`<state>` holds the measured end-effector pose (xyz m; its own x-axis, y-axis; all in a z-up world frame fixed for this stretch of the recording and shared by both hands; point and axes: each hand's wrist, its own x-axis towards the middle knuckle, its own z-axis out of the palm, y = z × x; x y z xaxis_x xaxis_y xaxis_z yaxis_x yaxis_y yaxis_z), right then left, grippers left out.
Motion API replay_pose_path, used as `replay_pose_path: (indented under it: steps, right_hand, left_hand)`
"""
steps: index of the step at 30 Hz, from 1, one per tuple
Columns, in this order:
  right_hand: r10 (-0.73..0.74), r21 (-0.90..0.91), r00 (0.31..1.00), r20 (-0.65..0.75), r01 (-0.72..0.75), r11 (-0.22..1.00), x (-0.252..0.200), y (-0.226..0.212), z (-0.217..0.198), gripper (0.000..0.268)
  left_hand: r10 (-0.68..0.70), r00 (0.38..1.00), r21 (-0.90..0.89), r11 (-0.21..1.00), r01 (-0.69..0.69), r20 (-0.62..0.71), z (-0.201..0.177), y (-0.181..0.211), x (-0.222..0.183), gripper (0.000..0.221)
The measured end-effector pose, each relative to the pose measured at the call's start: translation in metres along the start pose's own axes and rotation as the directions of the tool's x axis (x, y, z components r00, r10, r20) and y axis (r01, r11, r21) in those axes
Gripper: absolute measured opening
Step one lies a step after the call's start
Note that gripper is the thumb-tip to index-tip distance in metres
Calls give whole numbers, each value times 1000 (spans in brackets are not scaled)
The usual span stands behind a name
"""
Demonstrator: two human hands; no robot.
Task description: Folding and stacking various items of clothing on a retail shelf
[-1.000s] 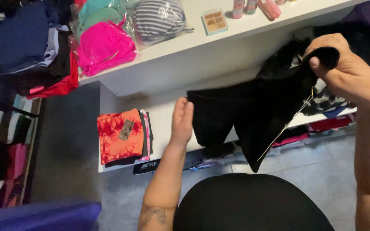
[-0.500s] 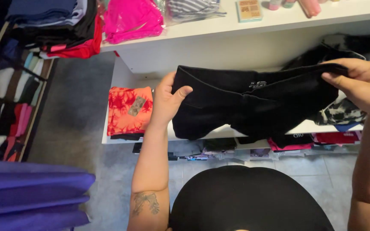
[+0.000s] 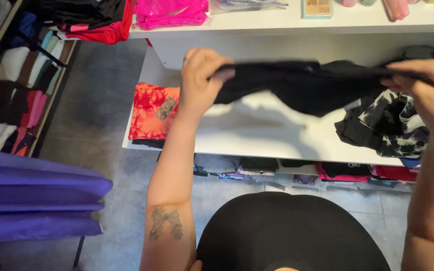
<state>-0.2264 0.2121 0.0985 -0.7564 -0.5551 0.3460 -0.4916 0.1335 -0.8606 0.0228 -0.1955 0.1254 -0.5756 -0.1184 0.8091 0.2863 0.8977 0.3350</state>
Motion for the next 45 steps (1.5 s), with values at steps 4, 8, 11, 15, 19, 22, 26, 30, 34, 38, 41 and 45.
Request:
replay_pose_path:
  steps: [4,8,11,15,19,22,26,30,34,38,41,45]
  right_hand:
    - [-131,-222,984,125,156,962,-72,15,-15,60]
    - [52,-135,987,154,-31,990,-146,142,32,46]
    - [409,75,913,4,-408,910,-207,209,88,35]
    - [719,451,666,-198,-590,670,-246,236,137,50]
    - [820,550,572,-14,-681,484,-233,202,143,55]
    - [840,651,536,80,-666,364,-230,228,148,34]
    - [846,571,530,50,-711,412,-235,257,145,20]
    - [810,406,586,17,-744,530,-248,268,139,20]
    - [760,456,648,44,-690,562,-243,254,137,39]
    - [780,512,620,80,-697,502,-237,241,139,34]
    - [799,514,598,61,-705,488,-231,236,143,28]
    - [724,427,676,-141,-618,660,-225,238,146,20]
  left_hand:
    - [136,989,-132,983,-129,49,16,15,-78,27]
    - [-162,931,-194,953,234,328,94,-27,-222,52]
    - [-334,818,63,936,347,467,143,-38,-312,34]
    - [-378,763,165,924,345,525,157,-7,-298,26]
    - [-301,822,172,953,249,483,193,-3,-249,26]
    - [-280,850,148,960,238,447,217,-3,-219,37]
    - [-412,610,332,910,247,677,229,-12,-233,61]
    - [-437,670,366,895,256,600,222,-14,-250,64]
    - [-315,883,332,922,198,348,226,-16,-297,61]
    - [-204,823,368,930,-7,530,216,-4,-336,69]
    - [-251,828,353,933,69,501,203,15,-317,58]
    - [-253,903,-66,954,293,347,226,20,-274,33]
